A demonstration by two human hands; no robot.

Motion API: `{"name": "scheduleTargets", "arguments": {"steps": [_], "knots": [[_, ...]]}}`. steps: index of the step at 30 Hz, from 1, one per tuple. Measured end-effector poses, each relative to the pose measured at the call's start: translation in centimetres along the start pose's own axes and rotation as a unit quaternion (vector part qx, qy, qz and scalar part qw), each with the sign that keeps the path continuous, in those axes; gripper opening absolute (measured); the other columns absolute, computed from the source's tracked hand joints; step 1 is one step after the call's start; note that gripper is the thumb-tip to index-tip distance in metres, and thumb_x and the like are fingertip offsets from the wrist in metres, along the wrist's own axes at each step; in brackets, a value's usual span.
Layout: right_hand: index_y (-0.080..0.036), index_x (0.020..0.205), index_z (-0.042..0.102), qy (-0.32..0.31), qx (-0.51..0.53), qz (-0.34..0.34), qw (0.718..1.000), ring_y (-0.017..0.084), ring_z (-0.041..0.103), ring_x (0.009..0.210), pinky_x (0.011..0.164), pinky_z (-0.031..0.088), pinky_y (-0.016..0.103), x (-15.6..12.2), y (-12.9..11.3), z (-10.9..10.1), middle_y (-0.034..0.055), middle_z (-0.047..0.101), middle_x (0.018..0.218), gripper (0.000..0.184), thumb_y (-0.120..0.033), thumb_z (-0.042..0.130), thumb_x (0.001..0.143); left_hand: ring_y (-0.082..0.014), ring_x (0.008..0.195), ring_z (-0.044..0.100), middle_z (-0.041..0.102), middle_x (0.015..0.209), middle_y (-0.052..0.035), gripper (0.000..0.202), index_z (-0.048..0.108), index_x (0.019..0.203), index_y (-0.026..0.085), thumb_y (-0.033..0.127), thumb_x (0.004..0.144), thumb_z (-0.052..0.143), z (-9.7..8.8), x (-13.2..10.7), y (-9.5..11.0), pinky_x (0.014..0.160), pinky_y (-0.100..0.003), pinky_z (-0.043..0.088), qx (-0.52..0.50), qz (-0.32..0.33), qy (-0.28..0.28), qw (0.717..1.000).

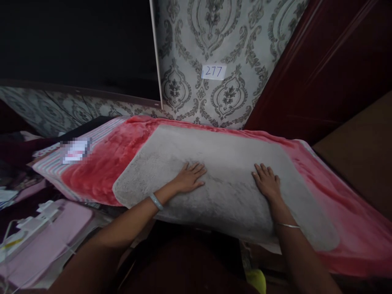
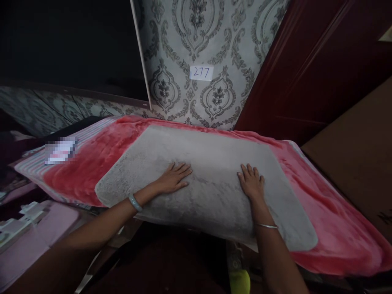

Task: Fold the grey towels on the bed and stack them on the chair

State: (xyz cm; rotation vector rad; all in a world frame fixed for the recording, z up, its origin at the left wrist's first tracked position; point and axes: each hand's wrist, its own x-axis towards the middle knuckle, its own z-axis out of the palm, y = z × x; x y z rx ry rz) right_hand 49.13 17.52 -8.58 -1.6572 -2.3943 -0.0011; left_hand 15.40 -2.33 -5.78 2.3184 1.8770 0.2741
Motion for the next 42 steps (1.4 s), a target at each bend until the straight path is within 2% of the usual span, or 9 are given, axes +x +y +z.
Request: {"name": "scheduleTargets", "arguments": {"steps": [5, 10, 17, 22, 26, 36, 39, 40, 42], "knots": [[-0.030, 0.161, 0.037, -0.001, 0.002, 0.000, 1.000, 0.035, 0.028, 0.153, 0.117, 0.029, 0.067, 0.0, -0.1, -0.1, 0.0091, 0.036, 0.166, 0.064, -0.052, 0.018, 0.103, -0.0271, 0.160, 0.014, 0.025, 0.171, -0.0057, 0.065, 0.031, 0.162, 0.032, 0.059, 0.103, 0.032, -0.4, 0.9, -1.4, 0.128, -0.057, 0.006, 0.021, -0.005, 0.007, 1.000], [-0.028, 0.160, 0.039, -0.009, -0.005, 0.008, 1.000, 0.033, 0.027, 0.153, 0.119, 0.028, 0.064, -0.1, -0.4, -0.4, 0.0068, 0.034, 0.167, 0.064, -0.051, 0.018, 0.104, -0.0295, 0.159, 0.015, 0.024, 0.171, -0.0059, 0.063, 0.032, 0.161, 0.030, 0.053, 0.103, 0.033, -2.3, 0.5, -4.0, 0.127, -0.061, 0.009, 0.046, -0.084, 0.006, 0.995], [-0.029, 0.161, 0.037, -0.016, -0.018, 0.011, 1.000, 0.032, 0.027, 0.154, 0.119, 0.030, 0.062, -0.1, -0.4, -0.6, 0.0062, 0.034, 0.167, 0.063, -0.051, 0.018, 0.105, -0.0319, 0.158, 0.020, 0.026, 0.170, -0.0108, 0.063, 0.034, 0.161, 0.024, 0.047, 0.103, 0.030, -5.7, -4.2, -10.8, 0.124, -0.063, 0.014, 0.092, -0.262, 0.034, 0.960], [-0.031, 0.161, 0.036, -0.013, -0.011, 0.007, 1.000, 0.032, 0.027, 0.154, 0.118, 0.030, 0.064, -0.1, -0.2, -0.5, 0.0060, 0.034, 0.167, 0.063, -0.052, 0.018, 0.105, -0.0348, 0.156, 0.024, 0.028, 0.169, -0.0136, 0.065, 0.036, 0.160, 0.020, 0.049, 0.102, 0.029, -6.8, -7.5, -14.5, 0.122, -0.065, 0.020, 0.087, -0.362, 0.073, 0.925], [-0.028, 0.160, 0.039, -0.006, 0.000, 0.005, 1.000, 0.034, 0.028, 0.153, 0.118, 0.029, 0.065, -0.1, -0.2, -0.4, 0.0077, 0.035, 0.167, 0.063, -0.051, 0.019, 0.104, -0.0336, 0.155, 0.028, 0.032, 0.167, -0.0162, 0.066, 0.040, 0.157, 0.017, 0.049, 0.101, 0.029, -6.6, -8.2, -14.9, 0.123, -0.062, 0.022, 0.085, -0.389, 0.112, 0.910], [-0.027, 0.159, 0.040, -0.020, 0.015, 0.025, 0.999, 0.035, 0.027, 0.154, 0.118, 0.027, 0.067, 0.2, -0.3, -0.7, 0.0082, 0.035, 0.167, 0.063, -0.050, 0.022, 0.103, -0.0294, 0.156, 0.025, 0.031, 0.168, -0.0147, 0.062, 0.039, 0.157, 0.017, 0.040, 0.103, 0.021, -6.6, -8.3, -14.2, 0.126, -0.059, 0.018, 0.069, -0.392, 0.121, 0.909], [-0.022, 0.160, 0.039, -0.036, 0.020, 0.043, 0.998, 0.036, 0.027, 0.154, 0.117, 0.030, 0.066, 0.0, -2.9, -1.5, 0.0129, 0.035, 0.166, 0.063, -0.047, 0.022, 0.105, -0.0300, 0.156, 0.026, 0.032, 0.167, -0.0147, 0.061, 0.041, 0.157, 0.017, 0.039, 0.103, 0.023, -6.5, -8.3, -14.4, 0.125, -0.060, 0.019, 0.069, -0.392, 0.128, 0.909], [-0.021, 0.160, 0.039, -0.037, 0.026, 0.020, 0.999, 0.035, 0.028, 0.154, 0.117, 0.030, 0.066, -0.3, -4.4, -1.8, 0.0143, 0.035, 0.166, 0.063, -0.046, 0.022, 0.105, -0.0304, 0.156, 0.027, 0.033, 0.167, -0.0148, 0.061, 0.041, 0.157, 0.017, 0.039, 0.102, 0.024, -6.4, -8.3, -14.4, 0.125, -0.060, 0.020, 0.069, -0.391, 0.131, 0.908], [-0.022, 0.160, 0.038, -0.037, 0.043, -0.083, 0.995, 0.033, 0.028, 0.154, 0.118, 0.030, 0.063, -1.5, -8.3, -2.1, 0.0147, 0.034, 0.166, 0.060, -0.044, 0.025, 0.106, -0.0311, 0.155, 0.027, 0.034, 0.166, -0.0148, 0.061, 0.042, 0.156, 0.016, 0.039, 0.102, 0.026, -6.3, -8.2, -14.5, 0.125, -0.060, 0.020, 0.071, -0.390, 0.138, 0.908]]}}
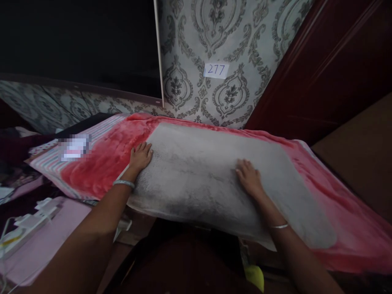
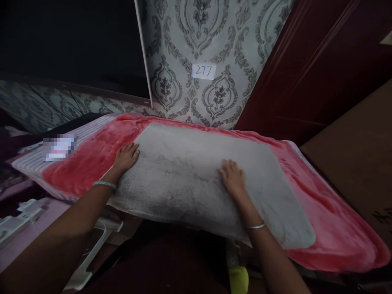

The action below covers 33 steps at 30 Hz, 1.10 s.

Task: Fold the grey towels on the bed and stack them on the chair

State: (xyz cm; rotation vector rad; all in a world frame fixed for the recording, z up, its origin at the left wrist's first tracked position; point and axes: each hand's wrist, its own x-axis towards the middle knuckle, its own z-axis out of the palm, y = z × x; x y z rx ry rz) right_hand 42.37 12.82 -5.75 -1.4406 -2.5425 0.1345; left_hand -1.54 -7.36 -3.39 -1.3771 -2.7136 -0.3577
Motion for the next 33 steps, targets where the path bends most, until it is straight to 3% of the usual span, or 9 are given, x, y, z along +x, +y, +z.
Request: {"name": "scheduleTargets", "arguments": {"steps": [4, 7, 11, 16, 20, 24, 26, 28, 33], "knots": [[-0.029, 0.160, 0.039, -0.056, 0.014, -0.268, 0.962, 0.030, 0.020, 0.157, 0.122, 0.024, 0.060, -2.6, -9.4, 1.0, 0.0092, 0.026, 0.170, 0.058, -0.046, 0.038, 0.105, -0.0316, 0.155, 0.028, 0.035, 0.166, -0.0142, 0.060, 0.044, 0.156, 0.017, 0.038, 0.102, 0.029, 0.2, 0.1, -0.1, 0.125, -0.060, 0.021, 0.001, -0.005, 0.004, 1.000], [-0.034, 0.161, 0.035, -0.113, 0.015, -0.368, 0.923, 0.028, 0.019, 0.157, 0.124, 0.021, 0.059, -3.9, -13.6, 1.7, 0.0050, 0.025, 0.170, 0.058, -0.050, 0.039, 0.106, -0.0315, 0.154, 0.029, 0.037, 0.165, -0.0130, 0.059, 0.044, 0.156, 0.019, 0.039, 0.101, 0.031, 0.3, 0.2, -0.2, 0.125, -0.059, 0.023, -0.001, -0.004, 0.006, 1.000], [-0.034, 0.163, 0.029, -0.134, 0.005, -0.335, 0.933, 0.026, 0.018, 0.158, 0.125, 0.020, 0.056, -2.7, -13.0, 1.8, 0.0026, 0.024, 0.170, 0.059, -0.052, 0.034, 0.107, -0.0323, 0.154, 0.029, 0.035, 0.166, -0.0139, 0.060, 0.044, 0.156, 0.017, 0.039, 0.102, 0.030, 0.2, 0.2, -0.3, 0.125, -0.060, 0.021, -0.005, 0.000, 0.005, 1.000], [-0.032, 0.164, 0.028, -0.104, -0.038, -0.198, 0.974, 0.027, 0.014, 0.158, 0.125, 0.019, 0.057, -0.2, -7.3, 1.5, 0.0026, 0.017, 0.172, 0.060, -0.051, 0.030, 0.107, -0.0335, 0.154, 0.031, 0.036, 0.166, -0.0140, 0.061, 0.045, 0.155, 0.017, 0.040, 0.101, 0.031, 0.2, 0.3, -0.3, 0.125, -0.061, 0.022, -0.008, 0.004, 0.007, 1.000], [-0.032, 0.164, 0.027, -0.078, -0.066, -0.099, 0.990, 0.029, 0.017, 0.158, 0.124, 0.021, 0.059, 0.3, -3.9, 1.1, 0.0038, 0.019, 0.172, 0.059, -0.048, 0.029, 0.107, -0.0337, 0.153, 0.032, 0.037, 0.165, -0.0147, 0.061, 0.046, 0.154, 0.016, 0.040, 0.101, 0.031, 0.3, 0.4, -0.3, 0.124, -0.061, 0.024, -0.009, 0.006, 0.016, 1.000], [-0.028, 0.164, 0.027, -0.083, -0.068, -0.034, 0.994, 0.031, 0.016, 0.158, 0.122, 0.022, 0.062, 0.2, -4.3, 0.3, 0.0072, 0.019, 0.172, 0.060, -0.044, 0.032, 0.107, -0.0335, 0.153, 0.032, 0.037, 0.164, -0.0158, 0.060, 0.046, 0.154, 0.015, 0.039, 0.101, 0.032, 0.4, 0.5, -0.3, 0.124, -0.062, 0.023, -0.010, 0.005, 0.017, 1.000], [-0.025, 0.164, 0.027, -0.086, -0.046, -0.052, 0.994, 0.032, 0.015, 0.158, 0.121, 0.021, 0.065, -0.1, -6.3, 0.1, 0.0102, 0.018, 0.171, 0.061, -0.044, 0.032, 0.107, -0.0336, 0.153, 0.033, 0.038, 0.164, -0.0163, 0.060, 0.047, 0.153, 0.015, 0.039, 0.100, 0.032, 0.4, 0.6, -0.4, 0.124, -0.062, 0.024, -0.007, 0.005, 0.020, 1.000], [-0.025, 0.164, 0.028, -0.088, -0.018, -0.126, 0.988, 0.032, 0.013, 0.158, 0.122, 0.018, 0.065, -0.7, -9.2, 0.1, 0.0112, 0.019, 0.171, 0.061, -0.046, 0.032, 0.107, -0.0338, 0.152, 0.034, 0.039, 0.164, -0.0165, 0.060, 0.047, 0.153, 0.015, 0.038, 0.100, 0.032, 0.4, 0.5, -0.4, 0.124, -0.063, 0.025, -0.006, 0.006, 0.024, 1.000], [-0.031, 0.163, 0.031, -0.138, 0.034, -0.350, 0.926, 0.027, 0.017, 0.158, 0.126, 0.013, 0.058, -2.3, -15.8, 1.6, 0.0055, 0.025, 0.170, 0.062, -0.054, 0.036, 0.106, -0.0328, 0.153, 0.033, 0.039, 0.164, -0.0161, 0.060, 0.047, 0.153, 0.015, 0.038, 0.100, 0.032, 0.3, 0.4, -0.3, 0.125, -0.061, 0.024, -0.002, 0.003, 0.020, 1.000]]}}
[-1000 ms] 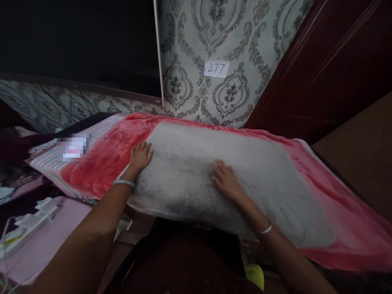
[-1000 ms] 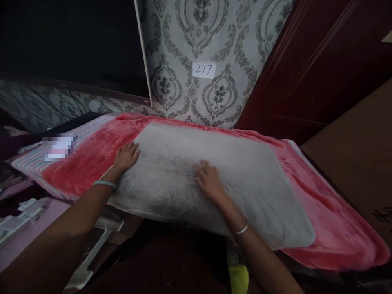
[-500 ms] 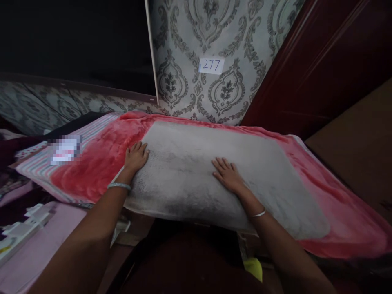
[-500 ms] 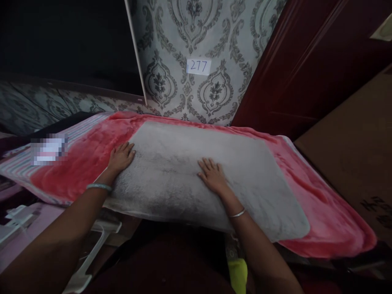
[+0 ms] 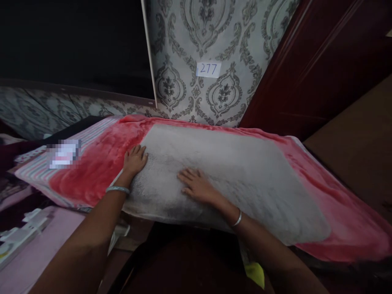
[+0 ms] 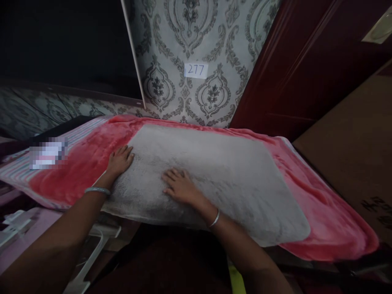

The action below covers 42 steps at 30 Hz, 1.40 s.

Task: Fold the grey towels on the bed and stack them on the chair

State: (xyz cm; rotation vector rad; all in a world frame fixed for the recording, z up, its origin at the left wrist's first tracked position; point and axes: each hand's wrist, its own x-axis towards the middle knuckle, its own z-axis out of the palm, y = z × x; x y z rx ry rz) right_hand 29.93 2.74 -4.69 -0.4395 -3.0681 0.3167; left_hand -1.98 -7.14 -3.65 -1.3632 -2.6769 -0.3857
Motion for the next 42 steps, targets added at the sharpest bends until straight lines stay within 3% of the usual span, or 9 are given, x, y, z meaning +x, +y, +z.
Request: {"name": "scheduleTargets", "arguments": {"steps": [4, 12, 16, 19, 24, 27, 30, 36, 42], "knots": [[-0.030, 0.164, 0.029, -0.003, 0.002, 0.004, 1.000, 0.025, 0.016, 0.158, 0.127, 0.013, 0.054, 1.5, 0.5, 0.5, 0.0031, 0.023, 0.170, 0.064, -0.058, 0.032, 0.106, -0.0322, 0.153, 0.032, 0.039, 0.164, -0.0144, 0.060, 0.047, 0.154, 0.017, 0.039, 0.100, 0.032, 0.0, -0.1, -0.1, 0.125, -0.060, 0.024, -0.001, 0.002, -0.001, 1.000], [-0.022, 0.165, 0.023, 0.038, -0.052, 0.231, 0.971, 0.026, 0.012, 0.159, 0.126, 0.015, 0.055, 1.0, 7.6, -1.3, 0.0058, 0.016, 0.172, 0.066, -0.048, 0.033, 0.106, -0.0332, 0.153, 0.032, 0.038, 0.164, -0.0138, 0.061, 0.047, 0.154, 0.018, 0.040, 0.099, 0.032, 0.0, 0.0, -0.1, 0.125, -0.062, 0.023, -0.003, -0.001, -0.004, 1.000], [-0.019, 0.165, 0.023, 0.046, -0.055, 0.306, 0.949, 0.029, 0.013, 0.159, 0.124, 0.019, 0.060, 0.8, 8.3, -2.0, 0.0112, 0.018, 0.171, 0.065, -0.045, 0.031, 0.106, -0.0333, 0.153, 0.031, 0.038, 0.165, -0.0139, 0.062, 0.047, 0.154, 0.017, 0.040, 0.099, 0.031, 0.0, 0.0, -0.1, 0.125, -0.062, 0.022, -0.010, -0.002, -0.005, 1.000], [-0.020, 0.165, 0.024, 0.053, -0.042, 0.260, 0.963, 0.031, 0.012, 0.159, 0.122, 0.019, 0.063, 1.6, 6.0, -2.0, 0.0134, 0.015, 0.171, 0.064, -0.045, 0.032, 0.106, -0.0327, 0.153, 0.031, 0.038, 0.164, -0.0141, 0.061, 0.048, 0.153, 0.018, 0.041, 0.099, 0.032, 0.2, 0.1, -0.3, 0.125, -0.061, 0.022, -0.016, -0.001, -0.001, 1.000], [-0.031, 0.163, 0.031, -0.004, 0.003, 0.017, 1.000, 0.028, 0.014, 0.158, 0.125, 0.014, 0.059, 3.7, 0.1, -0.2, 0.0057, 0.019, 0.172, 0.061, -0.055, 0.034, 0.106, -0.0311, 0.154, 0.031, 0.039, 0.164, -0.0133, 0.060, 0.048, 0.153, 0.020, 0.042, 0.099, 0.032, 0.5, 0.0, -0.5, 0.126, -0.059, 0.021, -0.024, -0.004, 0.003, 1.000], [-0.032, 0.163, 0.029, -0.016, 0.005, -0.038, 0.999, 0.026, 0.014, 0.159, 0.127, 0.010, 0.056, 4.6, -0.8, 0.4, 0.0026, 0.020, 0.171, 0.062, -0.056, 0.033, 0.106, -0.0308, 0.154, 0.031, 0.038, 0.165, -0.0130, 0.060, 0.048, 0.153, 0.020, 0.042, 0.100, 0.032, 0.5, 0.0, -0.5, 0.125, -0.059, 0.021, -0.027, -0.004, -0.001, 1.000], [-0.028, 0.163, 0.030, -0.001, -0.011, 0.004, 1.000, 0.025, 0.012, 0.159, 0.128, 0.010, 0.054, 5.3, 1.0, 0.0, 0.0021, 0.020, 0.171, 0.062, -0.053, 0.033, 0.107, -0.0317, 0.153, 0.031, 0.038, 0.164, -0.0143, 0.060, 0.048, 0.153, 0.019, 0.042, 0.100, 0.031, 0.5, 0.0, -0.6, 0.125, -0.060, 0.021, -0.025, -0.002, -0.002, 1.000], [-0.022, 0.164, 0.027, 0.060, -0.042, 0.165, 0.984, 0.027, 0.015, 0.158, 0.126, 0.015, 0.055, 5.5, 5.3, -0.8, 0.0074, 0.022, 0.171, 0.064, -0.048, 0.034, 0.106, -0.0312, 0.153, 0.032, 0.040, 0.164, -0.0134, 0.059, 0.049, 0.152, 0.020, 0.041, 0.100, 0.033, 0.7, 0.0, -0.6, 0.125, -0.059, 0.022, -0.026, -0.001, 0.007, 1.000], [-0.018, 0.163, 0.030, 0.081, -0.045, 0.258, 0.962, 0.029, 0.018, 0.157, 0.125, 0.018, 0.055, 5.2, 5.6, -0.8, 0.0087, 0.023, 0.171, 0.064, -0.047, 0.031, 0.106, -0.0303, 0.154, 0.031, 0.038, 0.164, -0.0132, 0.058, 0.049, 0.152, 0.019, 0.038, 0.101, 0.031, 0.5, -0.3, -0.6, 0.126, -0.059, 0.020, -0.038, -0.003, -0.001, 0.999]]}}
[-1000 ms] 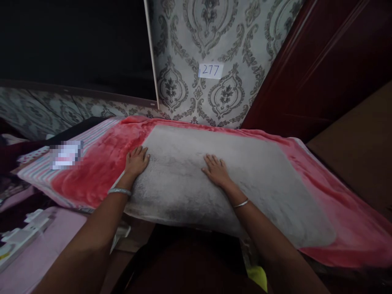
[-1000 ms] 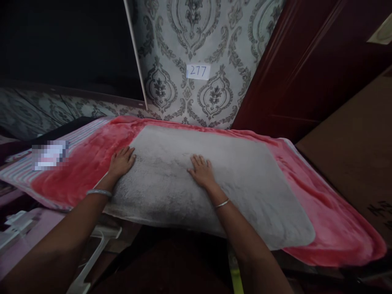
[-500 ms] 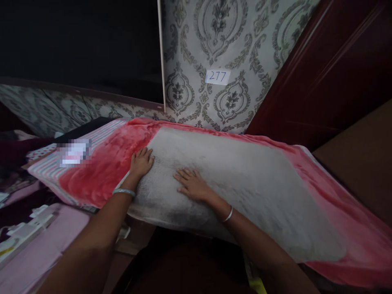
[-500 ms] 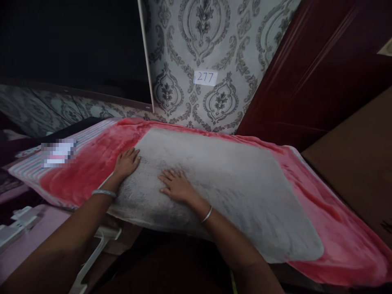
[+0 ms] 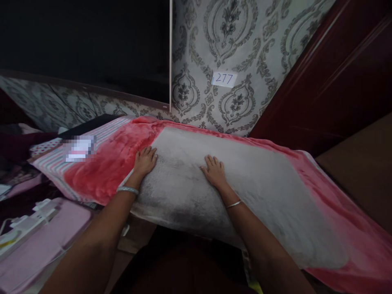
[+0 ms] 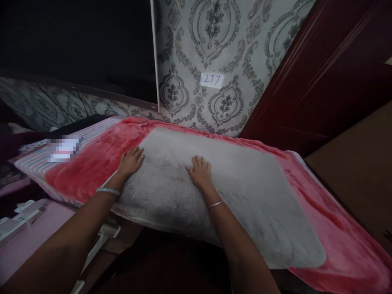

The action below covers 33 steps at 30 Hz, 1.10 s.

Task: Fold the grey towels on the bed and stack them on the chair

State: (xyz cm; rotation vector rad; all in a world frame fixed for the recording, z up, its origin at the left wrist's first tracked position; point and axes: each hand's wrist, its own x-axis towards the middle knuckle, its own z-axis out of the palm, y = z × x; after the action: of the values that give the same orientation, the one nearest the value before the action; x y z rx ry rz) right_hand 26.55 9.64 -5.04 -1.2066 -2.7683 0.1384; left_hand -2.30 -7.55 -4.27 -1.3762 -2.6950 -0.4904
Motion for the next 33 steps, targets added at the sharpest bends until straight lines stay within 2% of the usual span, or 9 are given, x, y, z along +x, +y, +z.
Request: {"name": "scheduleTargets", "arguments": {"steps": [3, 5, 8, 11, 14, 20, 26, 29, 33], "knots": [[-0.017, 0.164, 0.029, -0.011, -0.003, 0.032, 0.999, 0.031, 0.015, 0.158, 0.124, 0.018, 0.059, -0.2, -1.0, -0.4, 0.0123, 0.020, 0.171, 0.063, -0.046, 0.030, 0.107, -0.0297, 0.154, 0.031, 0.038, 0.164, -0.0138, 0.058, 0.048, 0.153, 0.017, 0.036, 0.101, 0.028, -0.2, -0.2, 0.1, 0.126, -0.058, 0.019, -0.012, 0.002, -0.004, 1.000], [-0.018, 0.164, 0.028, -0.015, -0.004, 0.011, 1.000, 0.032, 0.013, 0.158, 0.123, 0.018, 0.062, -0.4, -2.4, -0.7, 0.0146, 0.017, 0.171, 0.063, -0.045, 0.032, 0.107, -0.0293, 0.154, 0.030, 0.039, 0.164, -0.0134, 0.058, 0.049, 0.152, 0.018, 0.035, 0.101, 0.029, -0.1, -0.2, 0.1, 0.126, -0.057, 0.019, -0.018, -0.001, -0.001, 1.000], [-0.022, 0.164, 0.028, -0.036, 0.007, -0.130, 0.991, 0.029, 0.011, 0.159, 0.124, 0.015, 0.060, -1.1, -5.3, -0.7, 0.0118, 0.014, 0.172, 0.063, -0.047, 0.035, 0.107, -0.0292, 0.154, 0.031, 0.041, 0.163, -0.0125, 0.056, 0.050, 0.151, 0.020, 0.035, 0.100, 0.032, 0.0, -0.2, 0.2, 0.126, -0.057, 0.019, -0.023, -0.008, 0.005, 1.000], [-0.027, 0.164, 0.029, -0.076, 0.028, -0.274, 0.958, 0.026, 0.013, 0.159, 0.126, 0.015, 0.057, -1.9, -8.4, 0.0, 0.0073, 0.018, 0.172, 0.062, -0.052, 0.033, 0.107, -0.0286, 0.154, 0.031, 0.041, 0.163, -0.0119, 0.056, 0.051, 0.151, 0.020, 0.035, 0.100, 0.033, 0.1, -0.3, 0.1, 0.126, -0.056, 0.019, -0.023, -0.010, 0.010, 1.000], [-0.028, 0.164, 0.027, -0.099, 0.040, -0.332, 0.937, 0.026, 0.015, 0.158, 0.127, 0.013, 0.056, -2.0, -10.1, 0.8, 0.0048, 0.020, 0.171, 0.064, -0.055, 0.032, 0.107, -0.0285, 0.154, 0.030, 0.040, 0.164, -0.0120, 0.056, 0.049, 0.152, 0.019, 0.035, 0.101, 0.033, 0.2, -0.2, 0.0, 0.126, -0.055, 0.019, -0.021, -0.011, 0.006, 1.000], [-0.025, 0.165, 0.026, -0.075, 0.034, -0.264, 0.961, 0.024, 0.010, 0.159, 0.128, 0.010, 0.051, 0.3, -8.8, 1.0, 0.0039, 0.019, 0.172, 0.064, -0.052, 0.031, 0.107, -0.0287, 0.154, 0.032, 0.040, 0.164, -0.0108, 0.055, 0.051, 0.151, 0.022, 0.037, 0.100, 0.035, 0.6, 0.0, -0.3, 0.126, -0.056, 0.020, -0.021, -0.008, 0.012, 1.000], [-0.020, 0.163, 0.031, -0.005, 0.035, -0.105, 0.994, 0.029, 0.019, 0.157, 0.126, 0.013, 0.055, 1.3, -7.2, 1.4, 0.0106, 0.025, 0.170, 0.064, -0.049, 0.033, 0.106, -0.0282, 0.153, 0.034, 0.044, 0.161, -0.0111, 0.053, 0.056, 0.147, 0.020, 0.034, 0.098, 0.038, 0.8, 0.0, -0.8, 0.127, -0.056, 0.019, -0.058, -0.007, 0.021, 0.998], [-0.014, 0.161, 0.035, 0.018, 0.036, -0.056, 0.998, 0.030, 0.020, 0.157, 0.125, 0.014, 0.056, 1.1, -7.0, 1.6, 0.0147, 0.028, 0.168, 0.063, -0.045, 0.031, 0.106, -0.0266, 0.148, 0.042, 0.054, 0.154, -0.0115, 0.049, 0.065, 0.136, 0.019, 0.031, 0.094, 0.044, 1.2, 0.4, -1.5, 0.128, -0.052, 0.020, -0.171, -0.015, 0.058, 0.983], [-0.012, 0.161, 0.034, 0.014, 0.029, -0.058, 0.998, 0.030, 0.016, 0.158, 0.125, 0.015, 0.057, 0.9, -7.3, 0.9, 0.0153, 0.025, 0.169, 0.062, -0.042, 0.032, 0.107, -0.0257, 0.135, 0.056, 0.066, 0.139, -0.0126, 0.047, 0.070, 0.127, 0.015, 0.031, 0.091, 0.047, 1.9, 1.2, -2.7, 0.123, -0.047, 0.035, -0.337, -0.051, 0.118, 0.933]]}}
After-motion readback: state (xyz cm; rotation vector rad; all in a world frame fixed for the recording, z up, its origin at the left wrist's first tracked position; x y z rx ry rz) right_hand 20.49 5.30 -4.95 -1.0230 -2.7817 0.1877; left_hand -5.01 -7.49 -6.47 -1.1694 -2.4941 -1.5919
